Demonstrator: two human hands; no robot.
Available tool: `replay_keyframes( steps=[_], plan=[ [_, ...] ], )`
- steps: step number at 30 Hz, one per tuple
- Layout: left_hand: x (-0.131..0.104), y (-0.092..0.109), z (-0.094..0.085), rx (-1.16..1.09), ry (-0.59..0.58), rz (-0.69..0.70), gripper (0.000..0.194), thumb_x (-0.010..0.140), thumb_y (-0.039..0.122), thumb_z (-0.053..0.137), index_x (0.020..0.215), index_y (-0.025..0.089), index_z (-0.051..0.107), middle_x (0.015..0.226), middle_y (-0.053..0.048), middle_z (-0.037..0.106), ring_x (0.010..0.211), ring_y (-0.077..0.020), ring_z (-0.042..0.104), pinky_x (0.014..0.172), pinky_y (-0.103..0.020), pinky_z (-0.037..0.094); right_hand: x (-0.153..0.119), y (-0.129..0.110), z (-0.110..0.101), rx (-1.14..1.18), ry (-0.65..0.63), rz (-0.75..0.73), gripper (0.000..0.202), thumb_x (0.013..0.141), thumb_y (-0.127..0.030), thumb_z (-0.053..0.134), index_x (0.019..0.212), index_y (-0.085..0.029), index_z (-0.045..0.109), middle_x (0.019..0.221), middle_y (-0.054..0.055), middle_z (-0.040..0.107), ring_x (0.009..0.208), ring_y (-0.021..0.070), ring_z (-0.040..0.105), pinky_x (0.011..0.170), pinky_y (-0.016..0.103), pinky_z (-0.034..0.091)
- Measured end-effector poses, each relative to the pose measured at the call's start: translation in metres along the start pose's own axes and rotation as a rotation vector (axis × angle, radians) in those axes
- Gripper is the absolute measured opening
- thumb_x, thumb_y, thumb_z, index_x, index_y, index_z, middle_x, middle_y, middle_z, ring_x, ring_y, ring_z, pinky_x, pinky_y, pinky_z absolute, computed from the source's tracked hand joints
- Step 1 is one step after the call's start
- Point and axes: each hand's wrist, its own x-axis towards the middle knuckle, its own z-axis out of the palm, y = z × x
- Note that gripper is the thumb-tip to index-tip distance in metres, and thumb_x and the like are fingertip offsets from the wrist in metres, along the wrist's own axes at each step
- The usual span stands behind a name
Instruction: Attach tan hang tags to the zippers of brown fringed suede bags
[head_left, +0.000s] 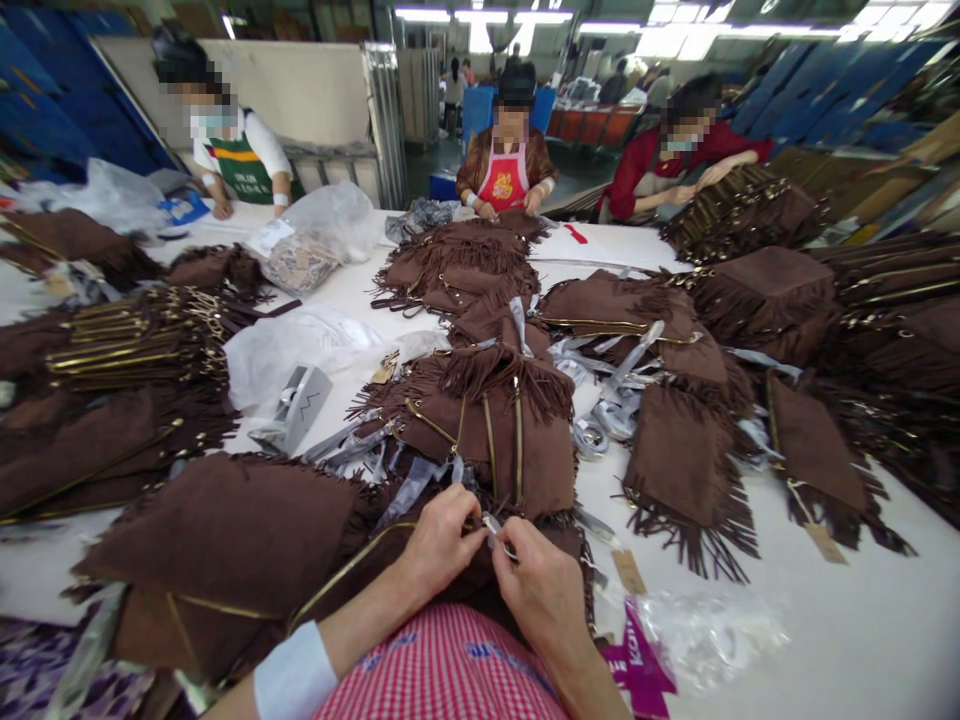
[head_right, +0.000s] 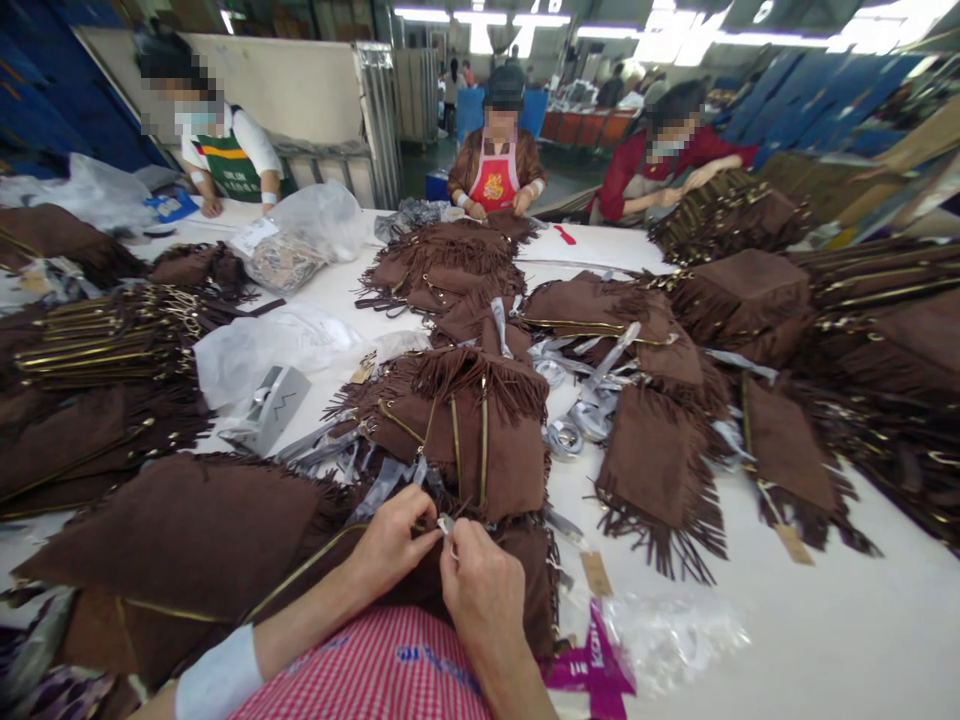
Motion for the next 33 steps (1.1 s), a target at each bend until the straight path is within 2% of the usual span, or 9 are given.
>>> replay_keyframes(
  steps=[4, 6, 10, 17, 21, 27, 33],
  plan=[
    [-0.001, -0.002, 0.003, -0.006, 0.011, 0.02, 0.012, 0.078, 0.009, 0.058, 0.072, 0.017, 0.051, 0.077, -0.001, 0.053, 0.074, -0.0152, 0.052, 0.065, -0.025, 0.038, -0.002, -0.001, -0.004, 0.218, 0.029, -0.067, 0.031, 0.099, -0.023, 0.037, 0.103, -0.019, 0.067, 0.088, 0.005, 0.076, 0.075, 0.015, 0.072, 0.063, 0.021, 0.047],
    [-0.002, -0.003, 0.004, -0.005, 0.008, 0.02, 0.013, 0.076, 0.006, 0.056, 0.072, 0.017, 0.051, 0.077, -0.001, 0.053, 0.073, -0.015, 0.052, 0.065, -0.024, 0.038, -0.003, -0.001, -0.004, 0.339, 0.028, -0.124, 0.031, 0.1, -0.023, 0.036, 0.109, -0.019, 0.066, 0.096, 0.005, 0.076, 0.082, 0.014, 0.072, 0.072, 0.02, 0.05],
    [-0.002, -0.004, 0.006, -0.007, 0.003, -0.005, 0.014, 0.075, 0.005, 0.056, 0.071, 0.017, 0.051, 0.076, -0.001, 0.054, 0.072, -0.0149, 0.052, 0.065, -0.025, 0.039, -0.004, 0.0, 0.003, 0.399, 0.027, -0.115, 0.031, 0.101, -0.027, 0.038, 0.094, -0.021, 0.068, 0.084, 0.002, 0.074, 0.074, 0.0129, 0.07, 0.068, 0.019, 0.049],
    [0.0, 0.001, 0.004, -0.009, -0.004, -0.046, 0.012, 0.077, 0.009, 0.06, 0.072, 0.017, 0.053, 0.077, -0.001, 0.055, 0.074, -0.0155, 0.054, 0.067, -0.025, 0.04, -0.007, 0.008, 0.021, 0.153, 0.103, -0.013, 0.035, 0.099, -0.03, 0.037, 0.075, -0.02, 0.06, 0.066, 0.001, 0.065, 0.059, 0.0128, 0.064, 0.055, 0.022, 0.039],
    [0.001, 0.0, 0.005, 0.005, 0.0, -0.051, 0.013, 0.076, 0.008, 0.059, 0.072, 0.018, 0.053, 0.077, -0.001, 0.055, 0.074, -0.0156, 0.053, 0.068, -0.026, 0.041, -0.008, 0.008, 0.02, 0.14, 0.082, 0.019, 0.034, 0.097, -0.029, 0.039, 0.076, -0.02, 0.064, 0.067, 0.002, 0.069, 0.06, 0.0132, 0.065, 0.055, 0.023, 0.037],
    [0.0, -0.003, 0.006, 0.013, 0.008, -0.039, 0.011, 0.078, 0.009, 0.058, 0.073, 0.018, 0.053, 0.077, -0.001, 0.055, 0.073, -0.0153, 0.053, 0.067, -0.026, 0.041, -0.007, 0.005, 0.01, 0.213, -0.034, 0.138, 0.026, 0.094, -0.03, 0.047, 0.083, -0.024, 0.07, 0.074, 0.001, 0.076, 0.068, 0.0161, 0.07, 0.059, 0.023, 0.039],
    [0.001, -0.002, 0.005, 0.017, 0.007, -0.047, 0.012, 0.078, 0.009, 0.059, 0.072, 0.018, 0.054, 0.078, -0.001, 0.056, 0.075, -0.0156, 0.054, 0.067, -0.026, 0.041, -0.007, 0.009, 0.009, 0.113, -0.055, 0.166, 0.027, 0.094, -0.032, 0.047, 0.083, -0.026, 0.071, 0.071, 0.0, 0.076, 0.064, 0.0169, 0.07, 0.055, 0.025, 0.036]
  ],
)
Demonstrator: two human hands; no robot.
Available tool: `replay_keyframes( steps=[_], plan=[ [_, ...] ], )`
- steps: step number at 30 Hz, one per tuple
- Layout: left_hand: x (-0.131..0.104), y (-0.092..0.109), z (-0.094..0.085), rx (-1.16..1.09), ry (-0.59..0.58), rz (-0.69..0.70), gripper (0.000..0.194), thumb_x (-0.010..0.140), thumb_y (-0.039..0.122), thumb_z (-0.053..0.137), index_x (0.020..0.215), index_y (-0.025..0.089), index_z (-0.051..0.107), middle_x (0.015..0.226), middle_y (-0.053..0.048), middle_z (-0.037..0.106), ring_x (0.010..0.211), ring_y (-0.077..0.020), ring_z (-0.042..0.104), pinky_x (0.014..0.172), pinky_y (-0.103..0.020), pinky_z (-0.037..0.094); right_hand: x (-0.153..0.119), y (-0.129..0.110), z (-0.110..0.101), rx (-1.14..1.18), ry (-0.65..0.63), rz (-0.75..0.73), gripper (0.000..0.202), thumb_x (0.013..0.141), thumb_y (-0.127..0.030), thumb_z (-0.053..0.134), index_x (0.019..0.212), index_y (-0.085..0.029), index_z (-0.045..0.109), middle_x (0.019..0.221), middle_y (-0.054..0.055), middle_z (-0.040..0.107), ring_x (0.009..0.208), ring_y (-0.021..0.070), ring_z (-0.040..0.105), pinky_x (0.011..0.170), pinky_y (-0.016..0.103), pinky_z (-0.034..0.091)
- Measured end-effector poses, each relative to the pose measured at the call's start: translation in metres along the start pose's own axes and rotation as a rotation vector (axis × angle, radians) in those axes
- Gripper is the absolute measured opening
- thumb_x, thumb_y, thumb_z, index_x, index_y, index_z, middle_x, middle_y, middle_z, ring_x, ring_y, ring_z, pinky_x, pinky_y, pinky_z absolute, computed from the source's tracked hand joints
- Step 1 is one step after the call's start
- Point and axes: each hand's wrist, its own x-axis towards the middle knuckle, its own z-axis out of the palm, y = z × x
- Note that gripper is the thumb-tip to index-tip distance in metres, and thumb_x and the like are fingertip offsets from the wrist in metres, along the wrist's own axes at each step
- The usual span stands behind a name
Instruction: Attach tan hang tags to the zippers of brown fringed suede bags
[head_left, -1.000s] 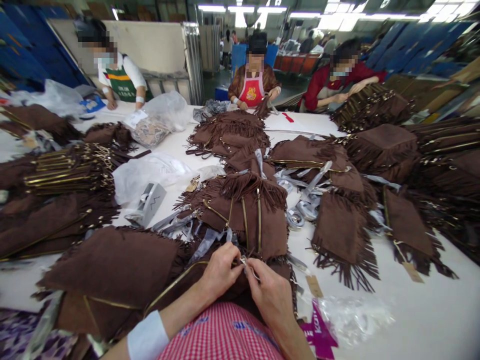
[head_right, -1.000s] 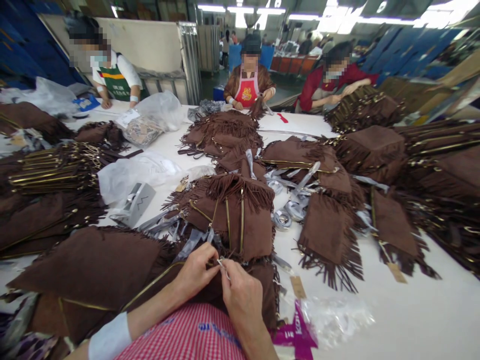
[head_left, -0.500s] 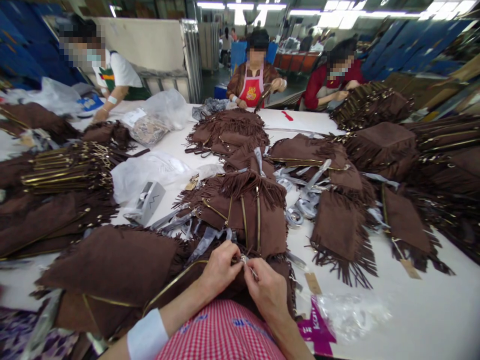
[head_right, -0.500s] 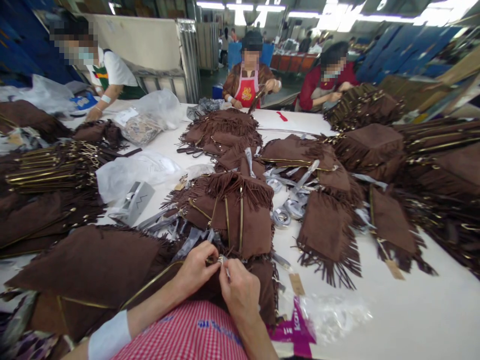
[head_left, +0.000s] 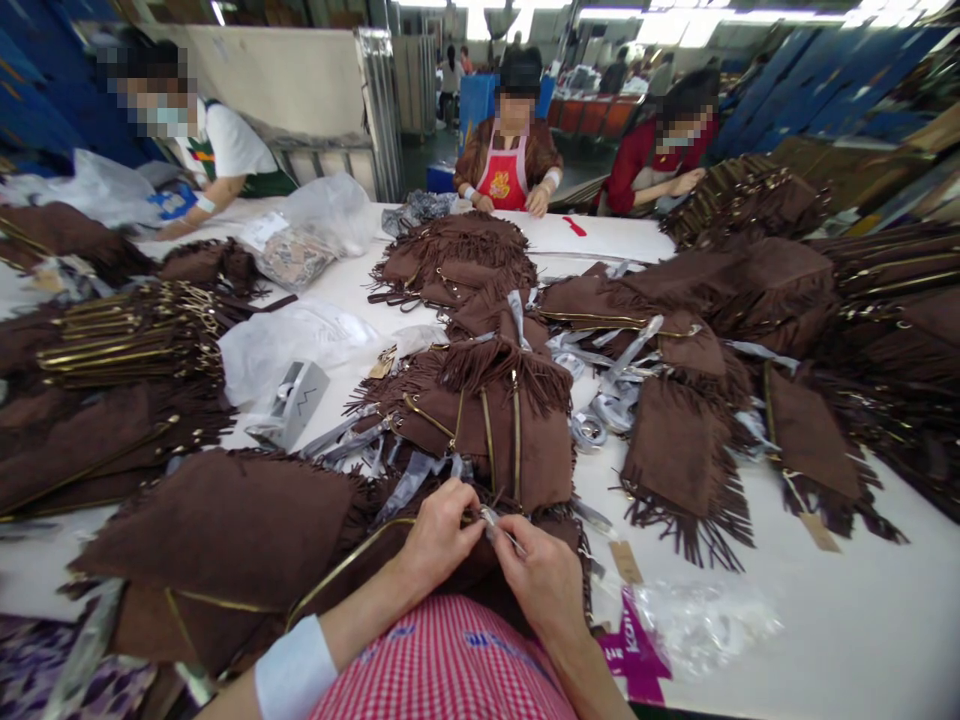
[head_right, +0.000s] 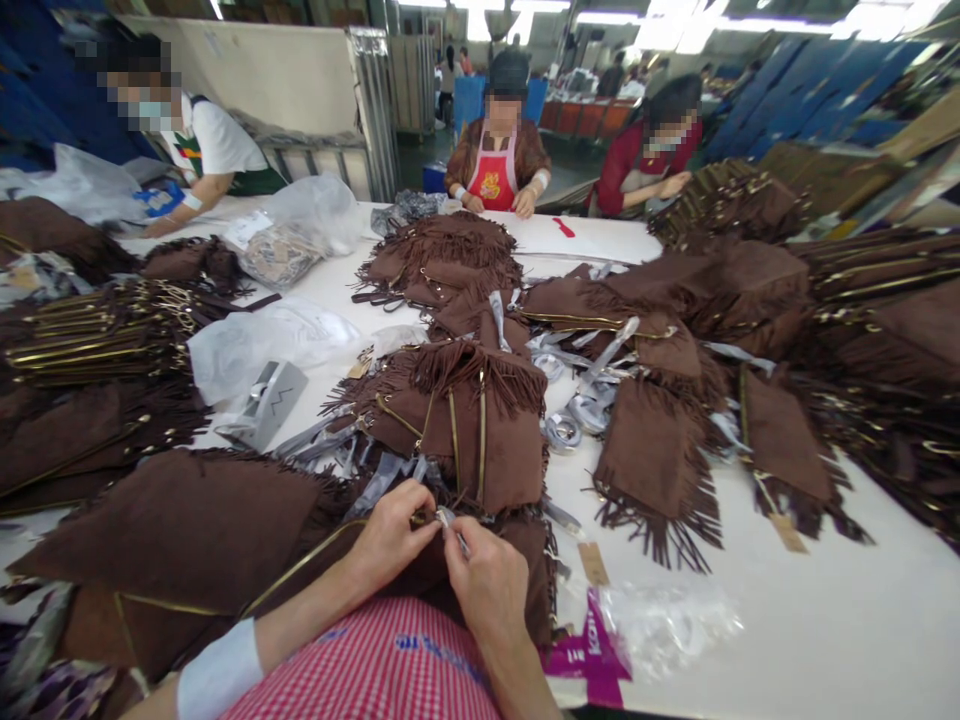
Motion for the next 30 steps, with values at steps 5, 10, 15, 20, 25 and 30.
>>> replay_keyframes(
  steps=[5, 10, 15, 20, 25, 30],
  plan=[
    [0.0, 0.001, -0.001, 0.002, 0.001, 0.001, 0.013, 0.077, 0.008, 0.06, 0.072, 0.017, 0.053, 0.078, -0.001, 0.056, 0.075, -0.0157, 0.054, 0.067, -0.025, 0.041, 0.0, 0.001, -0.002, -0.035, -0.006, -0.012, 0.029, 0.094, -0.033, 0.046, 0.078, -0.025, 0.069, 0.067, 0.0, 0.074, 0.061, 0.0164, 0.068, 0.053, 0.025, 0.033],
    [-0.003, 0.003, -0.001, 0.01, -0.006, 0.017, 0.013, 0.078, 0.008, 0.059, 0.072, 0.017, 0.052, 0.078, -0.001, 0.055, 0.075, -0.0158, 0.054, 0.068, -0.026, 0.041, 0.002, -0.002, -0.002, -0.045, -0.004, -0.022, 0.026, 0.093, -0.031, 0.047, 0.079, -0.025, 0.069, 0.069, 0.0, 0.074, 0.061, 0.0162, 0.068, 0.054, 0.025, 0.033],
    [-0.007, 0.003, 0.002, 0.022, -0.008, 0.042, 0.011, 0.081, 0.01, 0.056, 0.074, 0.018, 0.052, 0.079, -0.001, 0.054, 0.074, -0.0152, 0.053, 0.067, -0.026, 0.041, 0.004, -0.002, 0.002, -0.024, 0.008, -0.014, 0.028, 0.093, -0.03, 0.046, 0.08, -0.024, 0.07, 0.07, 0.001, 0.075, 0.062, 0.0165, 0.07, 0.054, 0.025, 0.035],
    [-0.009, 0.007, -0.001, -0.009, -0.02, 0.042, 0.011, 0.081, 0.011, 0.056, 0.073, 0.018, 0.053, 0.079, -0.002, 0.055, 0.076, -0.0156, 0.053, 0.068, -0.026, 0.042, 0.003, 0.001, 0.005, 0.086, 0.012, -0.006, 0.03, 0.094, -0.031, 0.043, 0.083, -0.024, 0.07, 0.073, 0.001, 0.076, 0.066, 0.0163, 0.071, 0.058, 0.023, 0.041],
    [-0.009, 0.015, -0.009, -0.06, -0.069, 0.036, 0.004, 0.081, 0.015, 0.055, 0.079, 0.018, 0.056, 0.083, -0.003, 0.058, 0.079, -0.0167, 0.056, 0.072, -0.027, 0.045, -0.001, 0.005, 0.007, 0.174, -0.028, 0.009, 0.031, 0.094, -0.03, 0.042, 0.082, -0.024, 0.07, 0.074, 0.002, 0.076, 0.067, 0.0164, 0.071, 0.06, 0.023, 0.044],
    [-0.006, 0.012, -0.009, -0.089, -0.106, -0.027, 0.028, 0.089, 0.014, 0.039, 0.102, 0.016, 0.064, 0.095, -0.007, 0.066, 0.09, -0.018, 0.061, 0.085, -0.03, 0.047, -0.004, 0.007, 0.01, 0.175, -0.068, 0.02, 0.028, 0.093, -0.03, 0.044, 0.084, -0.025, 0.07, 0.074, 0.001, 0.076, 0.066, 0.017, 0.071, 0.06, 0.023, 0.043]
  ],
)
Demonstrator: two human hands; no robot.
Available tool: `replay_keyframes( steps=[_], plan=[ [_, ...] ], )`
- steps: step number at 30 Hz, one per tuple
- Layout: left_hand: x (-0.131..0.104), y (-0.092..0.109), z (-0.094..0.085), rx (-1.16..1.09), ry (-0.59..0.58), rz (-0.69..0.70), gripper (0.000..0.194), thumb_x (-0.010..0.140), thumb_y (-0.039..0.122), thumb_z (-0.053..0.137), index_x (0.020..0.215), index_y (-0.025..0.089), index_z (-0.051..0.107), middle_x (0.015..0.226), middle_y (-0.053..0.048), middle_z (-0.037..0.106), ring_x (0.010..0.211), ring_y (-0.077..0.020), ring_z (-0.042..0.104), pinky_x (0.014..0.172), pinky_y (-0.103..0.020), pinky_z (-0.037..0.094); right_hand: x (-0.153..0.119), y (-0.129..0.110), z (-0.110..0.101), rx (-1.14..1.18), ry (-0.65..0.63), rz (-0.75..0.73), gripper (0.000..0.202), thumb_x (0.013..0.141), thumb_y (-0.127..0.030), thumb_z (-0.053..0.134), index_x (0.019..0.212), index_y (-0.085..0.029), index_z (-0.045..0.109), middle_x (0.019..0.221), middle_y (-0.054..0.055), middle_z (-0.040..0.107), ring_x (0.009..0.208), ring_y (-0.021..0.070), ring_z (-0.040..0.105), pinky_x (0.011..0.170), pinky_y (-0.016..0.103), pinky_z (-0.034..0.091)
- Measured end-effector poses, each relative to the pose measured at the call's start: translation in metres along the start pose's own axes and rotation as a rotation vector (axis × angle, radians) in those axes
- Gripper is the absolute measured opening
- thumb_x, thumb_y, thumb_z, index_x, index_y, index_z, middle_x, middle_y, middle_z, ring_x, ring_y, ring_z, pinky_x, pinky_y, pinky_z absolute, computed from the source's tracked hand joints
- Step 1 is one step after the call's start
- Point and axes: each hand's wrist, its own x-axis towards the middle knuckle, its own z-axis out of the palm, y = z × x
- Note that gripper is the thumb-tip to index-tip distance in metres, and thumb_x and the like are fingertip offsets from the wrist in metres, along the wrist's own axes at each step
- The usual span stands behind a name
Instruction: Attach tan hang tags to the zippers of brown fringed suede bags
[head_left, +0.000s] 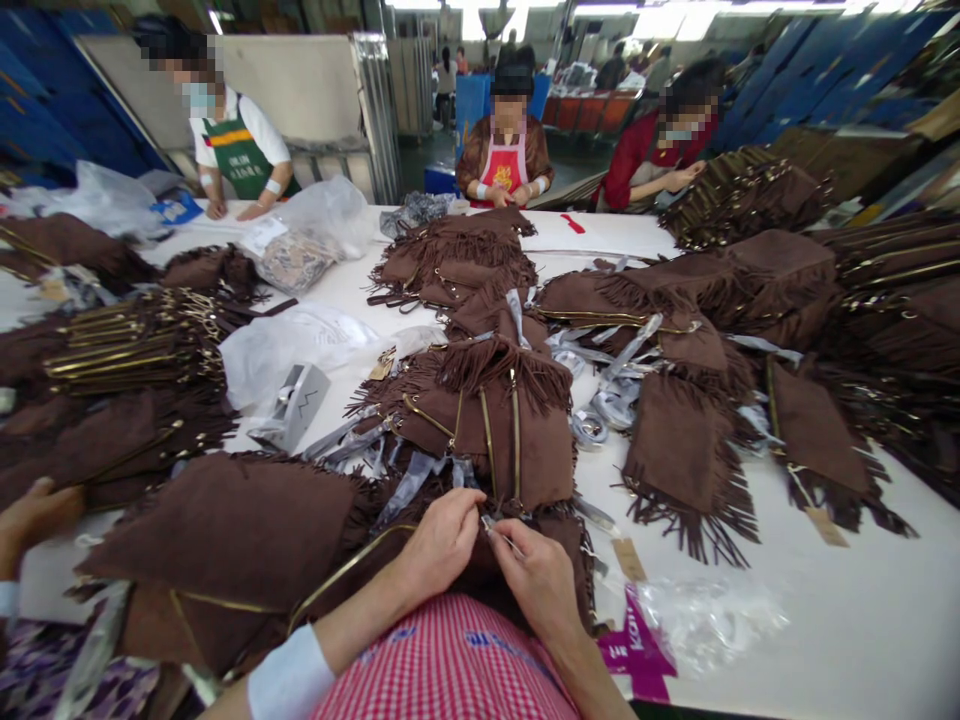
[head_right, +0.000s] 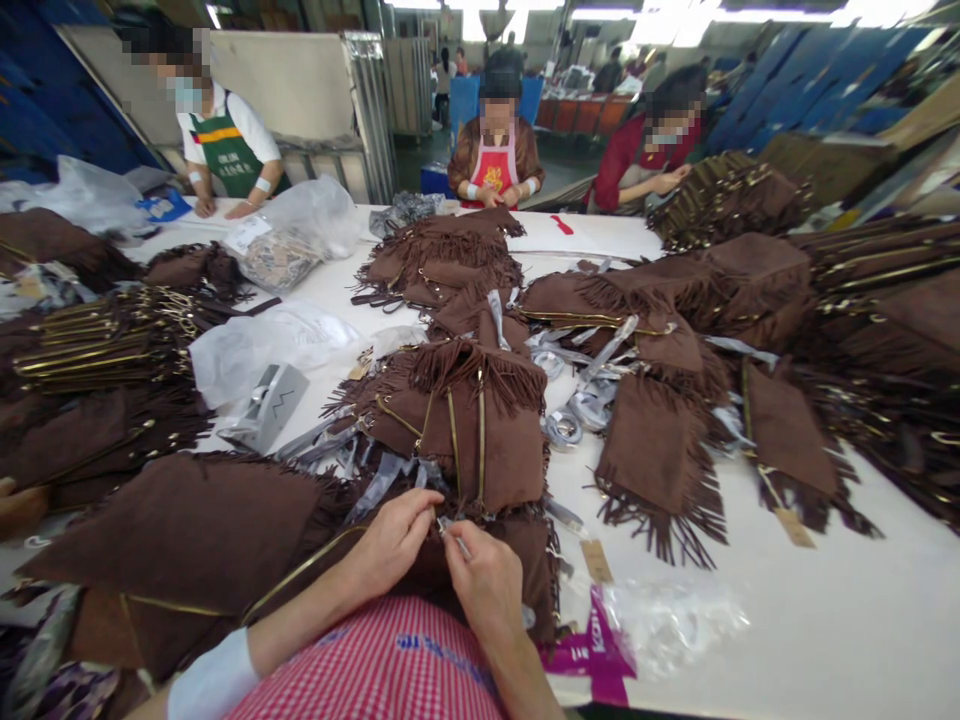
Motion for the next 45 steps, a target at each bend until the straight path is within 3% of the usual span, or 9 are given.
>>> replay_keyframes(
  steps=[5, 12, 22, 25, 28, 32, 36, 45],
  plan=[
    [0.008, 0.001, -0.004, 0.092, -0.112, -0.062, 0.032, 0.082, 0.011, 0.041, 0.084, 0.018, 0.073, 0.086, -0.006, 0.07, 0.083, -0.018, 0.064, 0.08, -0.028, 0.048, -0.002, 0.001, 0.001, 0.023, -0.018, -0.011, 0.028, 0.091, -0.028, 0.044, 0.083, -0.024, 0.07, 0.072, 0.001, 0.075, 0.065, 0.0169, 0.071, 0.06, 0.023, 0.043],
    [0.019, 0.011, -0.021, 0.086, -0.337, -0.145, 0.033, 0.075, 0.012, 0.047, 0.085, 0.02, 0.078, 0.082, -0.002, 0.076, 0.08, -0.0174, 0.068, 0.077, -0.025, 0.049, -0.011, 0.0, -0.001, 0.167, -0.107, 0.037, 0.026, 0.09, -0.031, 0.046, 0.082, -0.025, 0.07, 0.073, 0.0, 0.075, 0.066, 0.0175, 0.069, 0.059, 0.023, 0.046],
    [0.035, 0.023, -0.027, 0.282, -0.621, -0.098, 0.026, 0.069, 0.01, 0.057, 0.078, 0.022, 0.079, 0.069, 0.0, 0.074, 0.067, -0.0148, 0.066, 0.061, -0.019, 0.046, -0.022, 0.0, 0.001, 0.197, -0.169, 0.046, 0.023, 0.087, -0.028, 0.048, 0.082, -0.024, 0.07, 0.075, 0.0, 0.076, 0.069, 0.0178, 0.07, 0.064, 0.025, 0.047],
    [0.038, 0.029, -0.027, 0.403, -0.737, -0.14, 0.021, 0.068, 0.014, 0.059, 0.074, 0.02, 0.079, 0.064, -0.003, 0.072, 0.06, -0.0156, 0.062, 0.053, -0.021, 0.043, -0.024, 0.0, 0.001, 0.21, -0.219, 0.026, 0.024, 0.087, -0.026, 0.047, 0.08, -0.024, 0.07, 0.074, 0.0, 0.075, 0.068, 0.0176, 0.07, 0.063, 0.025, 0.045],
    [0.039, 0.03, -0.027, 0.486, -0.824, -0.094, 0.018, 0.068, 0.014, 0.059, 0.067, 0.018, 0.077, 0.057, -0.003, 0.067, 0.053, -0.0145, 0.056, 0.049, -0.022, 0.04, -0.026, 0.001, 0.002, 0.205, -0.24, -0.017, 0.024, 0.087, -0.026, 0.048, 0.078, -0.023, 0.07, 0.072, 0.0, 0.075, 0.066, 0.0172, 0.069, 0.063, 0.025, 0.043],
    [0.04, 0.029, -0.027, 0.507, -0.89, -0.055, 0.014, 0.068, 0.013, 0.061, 0.063, 0.018, 0.073, 0.051, 0.001, 0.06, 0.047, -0.0106, 0.047, 0.044, -0.02, 0.032, -0.027, 0.004, 0.006, 0.154, -0.244, -0.083, 0.022, 0.086, -0.026, 0.05, 0.077, -0.022, 0.069, 0.069, 0.0, 0.073, 0.064, 0.0169, 0.068, 0.061, 0.025, 0.04],
    [0.042, 0.033, -0.03, 0.523, -0.948, -0.07, 0.013, 0.072, 0.019, 0.062, 0.07, 0.017, 0.075, 0.057, 0.001, 0.063, 0.05, -0.0102, 0.049, 0.045, -0.019, 0.032, -0.026, 0.005, 0.008, 0.133, -0.258, -0.106, 0.022, 0.085, -0.026, 0.051, 0.075, -0.02, 0.069, 0.067, 0.002, 0.072, 0.062, 0.0171, 0.067, 0.059, 0.026, 0.038],
    [0.039, 0.036, -0.028, 0.584, -0.94, -0.003, 0.017, 0.072, 0.014, 0.059, 0.075, 0.016, 0.076, 0.066, -0.003, 0.069, 0.055, -0.0123, 0.05, 0.048, -0.022, 0.032, -0.025, 0.005, 0.007, 0.166, -0.277, -0.094, 0.02, 0.085, -0.023, 0.051, 0.076, -0.019, 0.069, 0.068, 0.002, 0.072, 0.064, 0.0171, 0.068, 0.061, 0.025, 0.038]
  ],
)
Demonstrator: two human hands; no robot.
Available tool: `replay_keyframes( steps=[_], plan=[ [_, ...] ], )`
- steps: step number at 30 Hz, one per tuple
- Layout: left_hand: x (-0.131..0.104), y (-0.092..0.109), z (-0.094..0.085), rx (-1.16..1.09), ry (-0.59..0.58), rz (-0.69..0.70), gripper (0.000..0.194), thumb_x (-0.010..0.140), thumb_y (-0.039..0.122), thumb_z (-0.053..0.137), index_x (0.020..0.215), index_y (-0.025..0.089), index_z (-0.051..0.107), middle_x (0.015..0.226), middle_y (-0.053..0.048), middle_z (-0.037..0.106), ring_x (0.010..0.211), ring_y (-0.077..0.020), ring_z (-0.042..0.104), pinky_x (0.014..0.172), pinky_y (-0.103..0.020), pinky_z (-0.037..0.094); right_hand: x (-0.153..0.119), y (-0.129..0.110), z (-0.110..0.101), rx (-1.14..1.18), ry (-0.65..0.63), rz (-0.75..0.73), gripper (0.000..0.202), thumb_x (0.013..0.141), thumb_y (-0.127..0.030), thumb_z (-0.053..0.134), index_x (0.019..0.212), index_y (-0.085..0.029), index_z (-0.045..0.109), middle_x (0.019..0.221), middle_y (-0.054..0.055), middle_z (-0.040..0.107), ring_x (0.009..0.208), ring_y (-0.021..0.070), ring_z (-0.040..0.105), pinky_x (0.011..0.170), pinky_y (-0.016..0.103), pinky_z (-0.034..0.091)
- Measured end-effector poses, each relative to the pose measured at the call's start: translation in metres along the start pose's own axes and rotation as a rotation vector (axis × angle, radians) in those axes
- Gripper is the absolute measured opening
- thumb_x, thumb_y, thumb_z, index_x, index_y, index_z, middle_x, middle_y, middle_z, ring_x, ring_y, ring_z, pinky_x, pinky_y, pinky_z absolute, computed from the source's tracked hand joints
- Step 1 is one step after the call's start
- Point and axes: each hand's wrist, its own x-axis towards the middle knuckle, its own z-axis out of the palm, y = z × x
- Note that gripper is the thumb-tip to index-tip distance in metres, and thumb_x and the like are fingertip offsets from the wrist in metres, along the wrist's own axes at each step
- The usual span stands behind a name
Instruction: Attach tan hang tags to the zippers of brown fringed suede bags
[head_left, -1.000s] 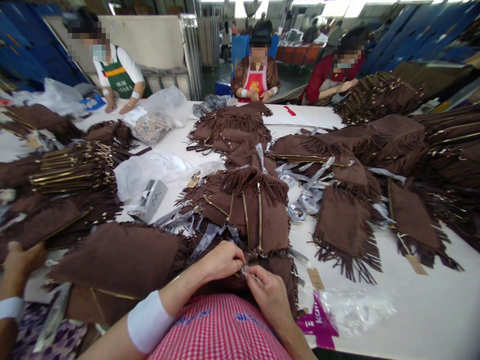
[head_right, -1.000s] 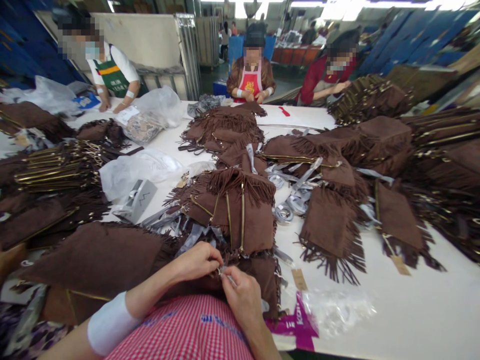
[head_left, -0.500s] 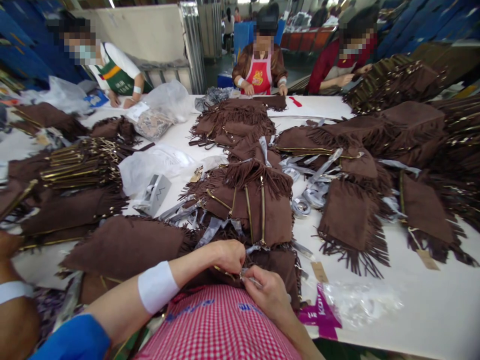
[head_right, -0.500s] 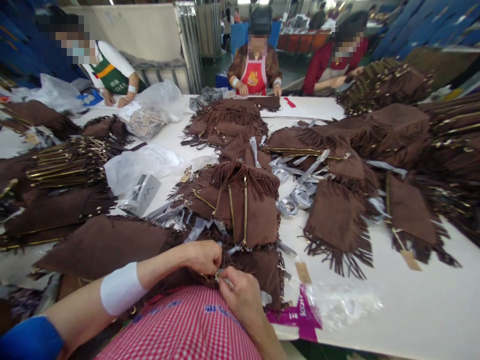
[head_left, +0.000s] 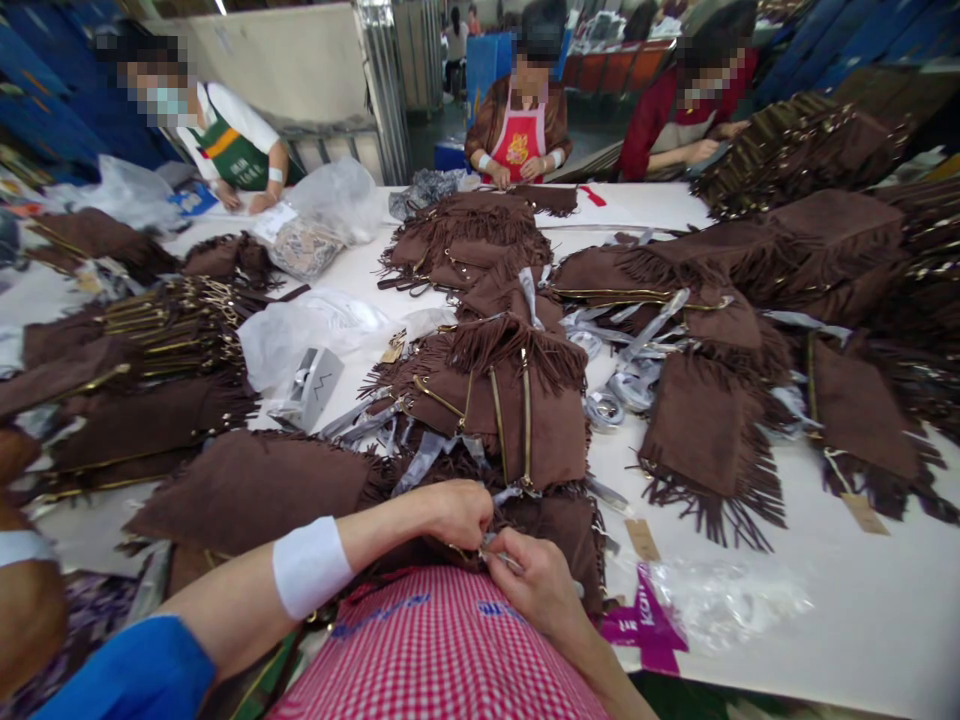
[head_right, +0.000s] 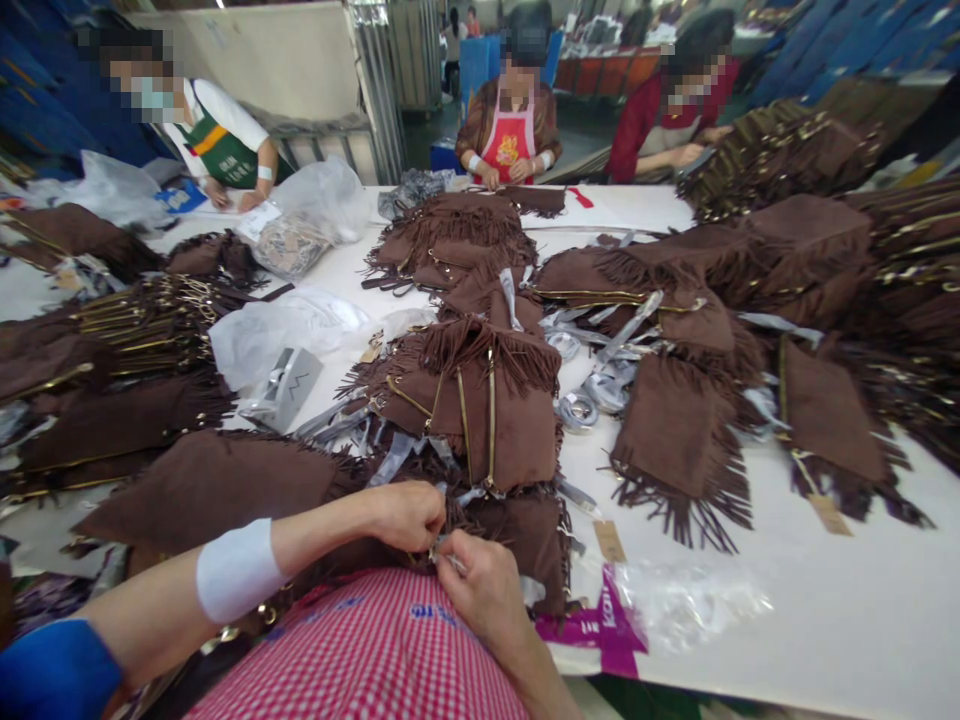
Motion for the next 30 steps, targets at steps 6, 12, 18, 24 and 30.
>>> replay_keyframes(
  steps=[6, 12, 18, 24, 30],
  plan=[
    [0.001, -0.003, -0.001, -0.044, -0.022, 0.024, 0.011, 0.071, 0.016, 0.064, 0.062, 0.017, 0.07, 0.054, 0.001, 0.059, 0.047, -0.0102, 0.043, 0.045, -0.022, 0.029, 0.001, -0.002, 0.0, 0.024, -0.022, -0.001, 0.021, 0.086, -0.023, 0.052, 0.075, -0.02, 0.069, 0.069, 0.002, 0.072, 0.065, 0.0173, 0.067, 0.062, 0.025, 0.039],
    [0.006, -0.009, 0.011, -0.057, 0.074, 0.052, 0.012, 0.068, 0.013, 0.062, 0.057, 0.018, 0.063, 0.056, 0.0, 0.059, 0.053, -0.0139, 0.046, 0.053, -0.024, 0.034, 0.004, -0.003, -0.006, 0.117, -0.068, 0.03, 0.019, 0.086, -0.025, 0.052, 0.083, -0.02, 0.07, 0.075, 0.003, 0.073, 0.07, 0.0182, 0.067, 0.067, 0.027, 0.042],
    [-0.001, -0.026, 0.027, -0.445, 0.421, 0.007, 0.015, 0.08, 0.013, 0.044, 0.069, 0.017, 0.054, 0.063, 0.004, 0.05, 0.063, -0.0117, 0.045, 0.058, -0.02, 0.034, -0.001, 0.008, -0.024, 0.496, -0.067, 0.26, 0.027, 0.082, -0.038, 0.059, 0.102, -0.021, 0.064, 0.065, -0.005, 0.056, 0.052, 0.0119, 0.051, 0.051, 0.023, 0.037],
    [-0.005, -0.024, 0.042, -0.72, 0.588, 0.067, 0.015, 0.089, 0.021, 0.037, 0.079, 0.018, 0.049, 0.073, 0.004, 0.049, 0.068, -0.0113, 0.046, 0.062, -0.02, 0.037, 0.013, 0.006, -0.026, 0.65, 0.028, 0.297, 0.033, 0.085, -0.051, 0.055, 0.086, -0.02, 0.068, 0.07, -0.002, 0.058, 0.05, 0.0115, 0.051, 0.05, 0.025, 0.041],
    [-0.003, -0.016, 0.045, -0.743, 0.66, 0.092, 0.015, 0.089, 0.021, 0.041, 0.078, 0.018, 0.051, 0.074, 0.003, 0.048, 0.07, -0.0113, 0.045, 0.065, -0.021, 0.037, 0.029, 0.003, -0.016, 0.618, -0.017, 0.227, 0.029, 0.084, -0.043, 0.06, 0.073, -0.018, 0.067, 0.067, -0.001, 0.058, 0.065, 0.0147, 0.052, 0.063, 0.025, 0.042]
  ],
)
